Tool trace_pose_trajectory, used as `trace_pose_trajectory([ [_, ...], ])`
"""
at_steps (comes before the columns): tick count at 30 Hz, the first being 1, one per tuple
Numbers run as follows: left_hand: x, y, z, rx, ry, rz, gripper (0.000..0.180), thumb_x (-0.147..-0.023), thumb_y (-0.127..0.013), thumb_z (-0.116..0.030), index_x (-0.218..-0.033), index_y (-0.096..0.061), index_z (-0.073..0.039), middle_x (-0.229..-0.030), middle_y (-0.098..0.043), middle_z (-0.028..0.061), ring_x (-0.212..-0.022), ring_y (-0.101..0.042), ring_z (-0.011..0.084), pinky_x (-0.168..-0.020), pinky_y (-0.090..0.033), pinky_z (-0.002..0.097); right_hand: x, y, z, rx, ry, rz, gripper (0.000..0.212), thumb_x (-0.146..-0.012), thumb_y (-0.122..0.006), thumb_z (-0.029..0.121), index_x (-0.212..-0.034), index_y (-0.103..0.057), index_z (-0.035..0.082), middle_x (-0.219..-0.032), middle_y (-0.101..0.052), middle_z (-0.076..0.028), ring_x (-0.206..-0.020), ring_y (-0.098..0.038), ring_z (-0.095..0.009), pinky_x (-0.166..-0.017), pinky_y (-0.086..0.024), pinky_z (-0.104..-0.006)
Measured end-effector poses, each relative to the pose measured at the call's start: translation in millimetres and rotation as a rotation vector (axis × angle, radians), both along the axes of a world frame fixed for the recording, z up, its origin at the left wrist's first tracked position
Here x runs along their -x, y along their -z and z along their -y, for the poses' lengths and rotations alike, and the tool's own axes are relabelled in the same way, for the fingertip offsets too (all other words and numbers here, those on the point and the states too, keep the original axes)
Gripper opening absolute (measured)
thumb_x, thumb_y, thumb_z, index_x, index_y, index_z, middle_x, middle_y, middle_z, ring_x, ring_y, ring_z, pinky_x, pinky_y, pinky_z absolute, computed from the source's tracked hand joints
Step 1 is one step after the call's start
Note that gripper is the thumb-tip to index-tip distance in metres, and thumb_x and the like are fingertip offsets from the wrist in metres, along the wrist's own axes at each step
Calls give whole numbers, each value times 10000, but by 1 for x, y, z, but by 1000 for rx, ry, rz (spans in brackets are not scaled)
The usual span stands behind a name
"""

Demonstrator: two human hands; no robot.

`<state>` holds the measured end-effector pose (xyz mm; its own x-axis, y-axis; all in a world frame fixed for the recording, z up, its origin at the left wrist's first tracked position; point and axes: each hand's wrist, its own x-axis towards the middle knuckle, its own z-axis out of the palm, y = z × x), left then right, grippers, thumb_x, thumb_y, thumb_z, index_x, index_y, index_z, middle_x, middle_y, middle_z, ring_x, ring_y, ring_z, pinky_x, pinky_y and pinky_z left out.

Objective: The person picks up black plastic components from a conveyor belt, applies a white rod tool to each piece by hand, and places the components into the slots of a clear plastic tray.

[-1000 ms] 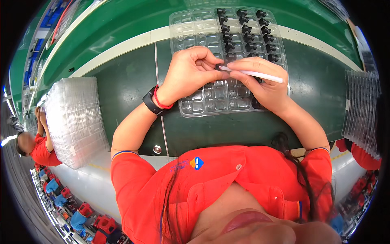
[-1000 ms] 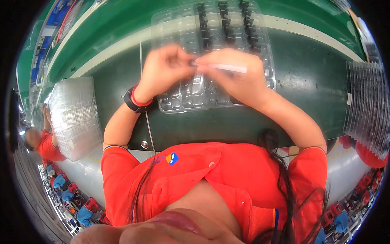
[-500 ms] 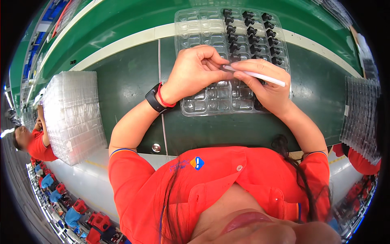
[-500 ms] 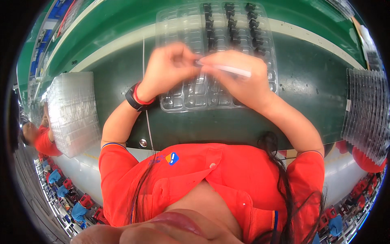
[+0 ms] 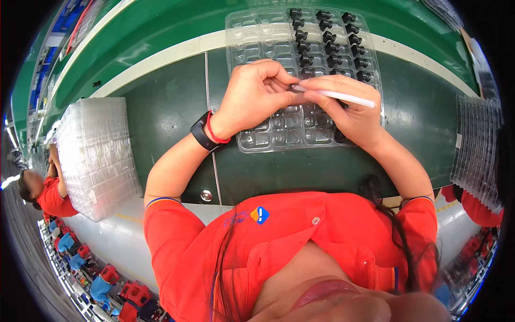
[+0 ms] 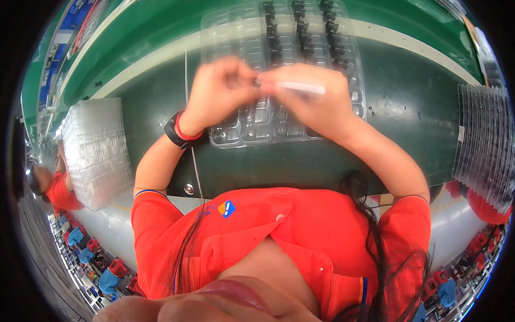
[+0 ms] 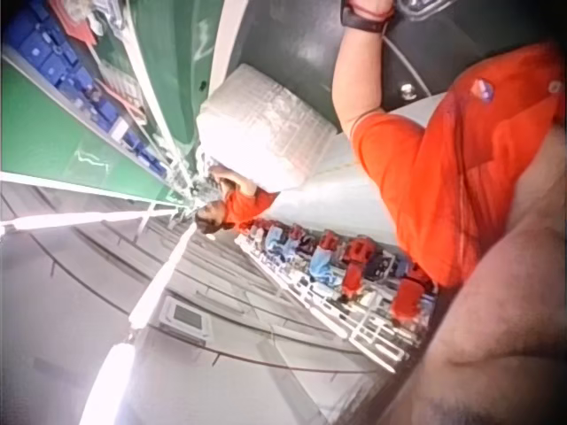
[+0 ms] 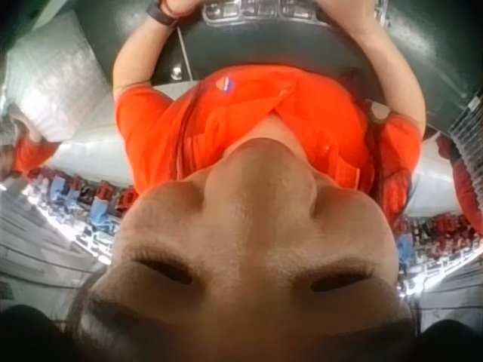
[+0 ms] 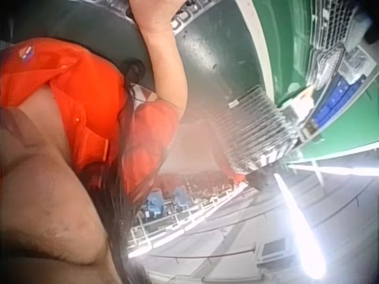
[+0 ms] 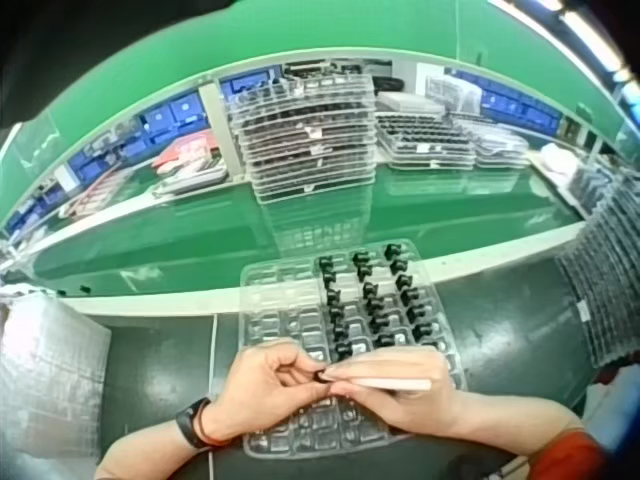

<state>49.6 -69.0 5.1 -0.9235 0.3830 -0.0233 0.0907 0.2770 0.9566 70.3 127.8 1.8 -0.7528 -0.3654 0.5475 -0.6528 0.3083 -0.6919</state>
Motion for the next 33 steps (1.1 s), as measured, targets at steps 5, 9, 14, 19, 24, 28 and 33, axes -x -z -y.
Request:
trace_pose_trajectory([
  [5, -3, -1, 1, -102, -1, 67, 205, -701, -800, -57, -790, -633, 21, -731, -627, 26, -626, -587, 35, -570, -493, 190, -6, -1, -13, 137, -37, -72, 113, -799, -635, -20, -909, -658, -12, -859, -687, -110, -684, -658, -177, -578, -503, -259],
  [9, 2, -7, 3, -8, -24, -125, 208, -709, -790, -54, -848, -654, 19, -754, -595, 15, -595, -560, 25, -522, -468, 195, -8, 4, -14, -76, -196, -435, 120, -753, -689, 43, -863, -648, 68, -844, -686, -66, -651, -664, -180, -506, -473, -253],
  [14, 6, -11, -7, 194, 44, -707, 209, -715, -737, -32, -917, -696, -61, -789, -601, 53, -598, -581, 145, -525, -464, 261, -13, 13, -6, -117, -228, -680, 167, -723, -716, 46, -866, -641, -1, -803, -667, -101, -553, -584, -156, -472, -453, -235],
  [19, 0, 5, -16, 349, 80, -830, 192, -710, -692, -90, -881, -608, -107, -800, -570, 57, -678, -606, 257, -584, -498, 347, -11, 9, -3, -113, -240, -686, 192, -709, -718, 42, -869, -638, -28, -801, -662, -111, -541, -574, -165, -474, -456, -241],
  [24, -6, 14, -16, 345, 143, -793, 171, -746, -678, -117, -909, -643, -79, -851, -598, 73, -758, -596, 288, -643, -495, 358, -19, 1, -3, -180, -228, -615, 178, -698, -719, 33, -849, -642, -19, -800, -662, -117, -560, -591, -173, -493, -468, -255],
  [28, 3, 6, -4, 260, 87, -784, 212, -736, -685, -134, -928, -637, -57, -888, -576, 108, -815, -595, 301, -709, -495, 385, -19, -2, -1, -194, -255, -537, 179, -703, -699, -5, -869, -630, -9, -805, -658, -112, -571, -601, -178, -493, -473, -262],
  [33, 87, -1, 92, 635, -366, -1107, 351, -721, -659, -96, -1059, -597, -21, -1119, -573, 173, -1100, -506, 346, -924, -424, 448, -18, -6, -2, -202, -259, -552, 200, -699, -705, -6, -882, -625, -6, -818, -656, -102, -576, -605, -179, -497, -476, -260],
])
